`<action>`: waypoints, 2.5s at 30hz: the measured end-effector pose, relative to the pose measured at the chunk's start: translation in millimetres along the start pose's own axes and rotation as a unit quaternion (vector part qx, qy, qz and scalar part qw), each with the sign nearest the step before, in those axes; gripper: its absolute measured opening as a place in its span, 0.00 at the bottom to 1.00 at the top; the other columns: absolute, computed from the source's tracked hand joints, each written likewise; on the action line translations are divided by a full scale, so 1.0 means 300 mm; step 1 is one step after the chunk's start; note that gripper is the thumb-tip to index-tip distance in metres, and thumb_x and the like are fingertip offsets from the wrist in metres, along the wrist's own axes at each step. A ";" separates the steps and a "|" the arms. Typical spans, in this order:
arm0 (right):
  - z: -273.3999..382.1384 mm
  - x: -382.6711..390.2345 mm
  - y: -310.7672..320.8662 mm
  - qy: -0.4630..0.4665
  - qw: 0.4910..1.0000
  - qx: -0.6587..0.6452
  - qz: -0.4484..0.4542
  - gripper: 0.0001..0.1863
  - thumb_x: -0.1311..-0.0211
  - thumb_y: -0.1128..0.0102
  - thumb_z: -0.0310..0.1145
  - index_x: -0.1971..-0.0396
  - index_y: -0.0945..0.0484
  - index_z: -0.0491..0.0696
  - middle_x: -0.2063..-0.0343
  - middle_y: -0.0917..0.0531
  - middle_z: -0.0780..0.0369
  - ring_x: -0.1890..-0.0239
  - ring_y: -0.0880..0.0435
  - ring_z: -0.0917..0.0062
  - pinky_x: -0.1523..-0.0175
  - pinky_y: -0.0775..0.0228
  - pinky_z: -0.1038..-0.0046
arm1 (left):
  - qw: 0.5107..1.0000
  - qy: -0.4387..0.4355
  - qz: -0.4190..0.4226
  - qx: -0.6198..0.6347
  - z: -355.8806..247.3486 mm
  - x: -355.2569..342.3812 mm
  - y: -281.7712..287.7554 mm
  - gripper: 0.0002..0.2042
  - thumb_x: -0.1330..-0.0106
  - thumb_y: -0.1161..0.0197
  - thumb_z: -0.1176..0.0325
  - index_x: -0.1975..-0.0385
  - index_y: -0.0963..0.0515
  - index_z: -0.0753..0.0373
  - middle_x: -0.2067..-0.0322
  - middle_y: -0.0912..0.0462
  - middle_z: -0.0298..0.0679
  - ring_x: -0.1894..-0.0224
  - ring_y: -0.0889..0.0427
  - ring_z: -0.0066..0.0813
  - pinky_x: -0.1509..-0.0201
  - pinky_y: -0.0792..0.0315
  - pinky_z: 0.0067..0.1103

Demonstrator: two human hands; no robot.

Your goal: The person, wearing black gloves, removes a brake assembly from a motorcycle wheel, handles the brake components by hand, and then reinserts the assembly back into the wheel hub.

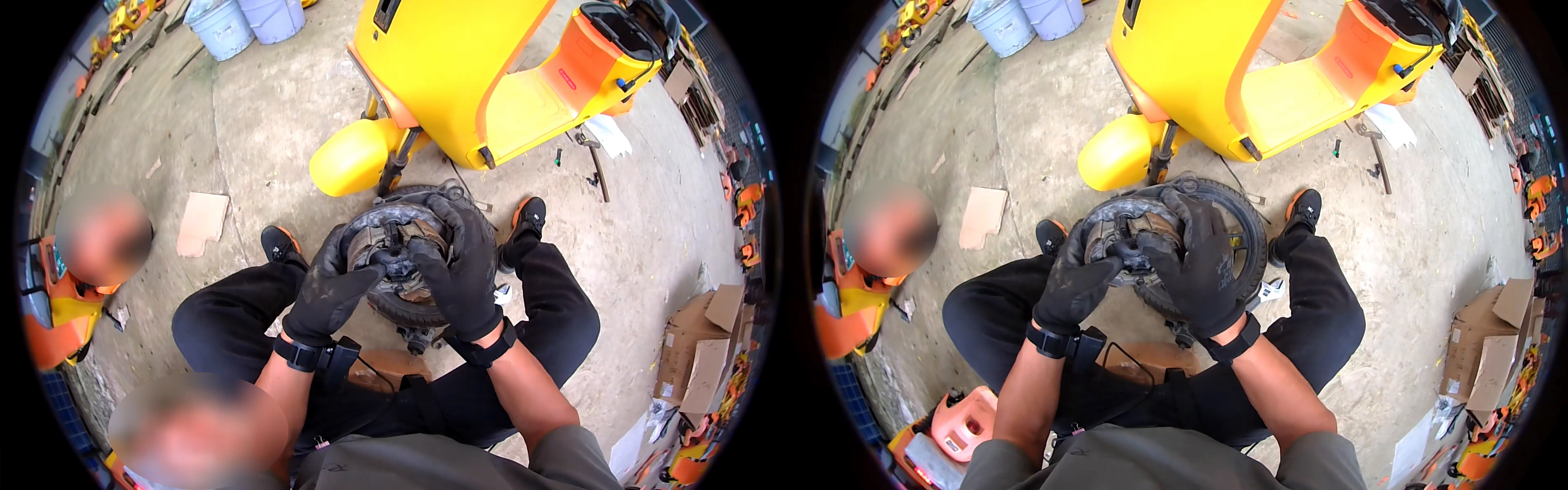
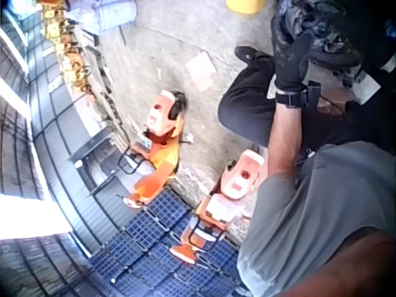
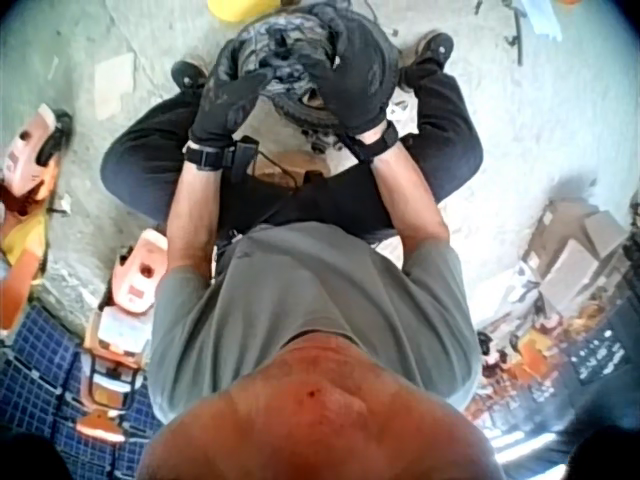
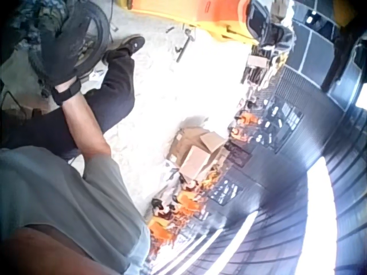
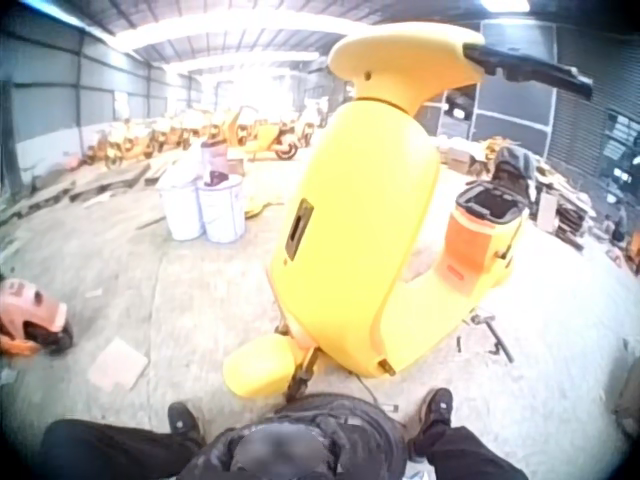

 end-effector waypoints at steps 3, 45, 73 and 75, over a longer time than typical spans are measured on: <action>0.044 -0.007 0.026 0.026 0.989 0.146 -0.021 0.25 0.46 0.30 0.36 0.50 0.25 0.39 0.56 0.23 0.51 0.54 0.22 0.57 0.47 0.30 0.61 | 0.999 -0.020 -0.013 0.039 -0.011 -0.014 0.008 0.28 0.42 0.41 0.82 0.38 0.33 0.66 0.47 0.23 0.38 0.46 0.24 0.24 0.40 0.30 0.22; -0.167 0.096 -0.129 0.059 0.991 -0.055 0.105 0.15 0.28 0.50 0.33 0.46 0.29 0.43 0.63 0.21 0.54 0.65 0.20 0.70 0.55 0.27 0.66 | 0.792 -0.306 0.011 -0.528 -0.025 0.056 0.033 0.34 0.39 0.44 0.85 0.30 0.44 0.68 0.36 0.32 0.54 0.35 0.29 0.47 0.32 0.33 0.34; -0.233 0.138 -0.227 -0.323 0.869 -0.339 0.163 0.18 0.33 0.42 0.34 0.49 0.24 0.37 0.57 0.17 0.60 0.54 0.20 0.82 0.48 0.28 0.76 | 0.758 -0.318 0.013 -0.570 0.016 0.079 0.014 0.32 0.44 0.39 0.81 0.36 0.36 0.66 0.42 0.27 0.53 0.43 0.27 0.56 0.40 0.30 0.41; -0.246 0.141 -0.223 -0.334 0.860 -0.364 0.127 0.17 0.36 0.39 0.34 0.53 0.20 0.37 0.61 0.15 0.61 0.59 0.19 0.82 0.53 0.27 0.76 | 0.750 -0.303 0.011 -0.588 0.011 0.075 0.011 0.31 0.44 0.38 0.80 0.36 0.36 0.66 0.42 0.26 0.53 0.44 0.26 0.56 0.41 0.30 0.41</action>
Point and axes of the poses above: each hand's wrist, its own x-axis away from the middle knuckle, its own y-axis out of the back of the hand, z = x × y, the point moved 10 cm from there along -x, towards the middle knuckle
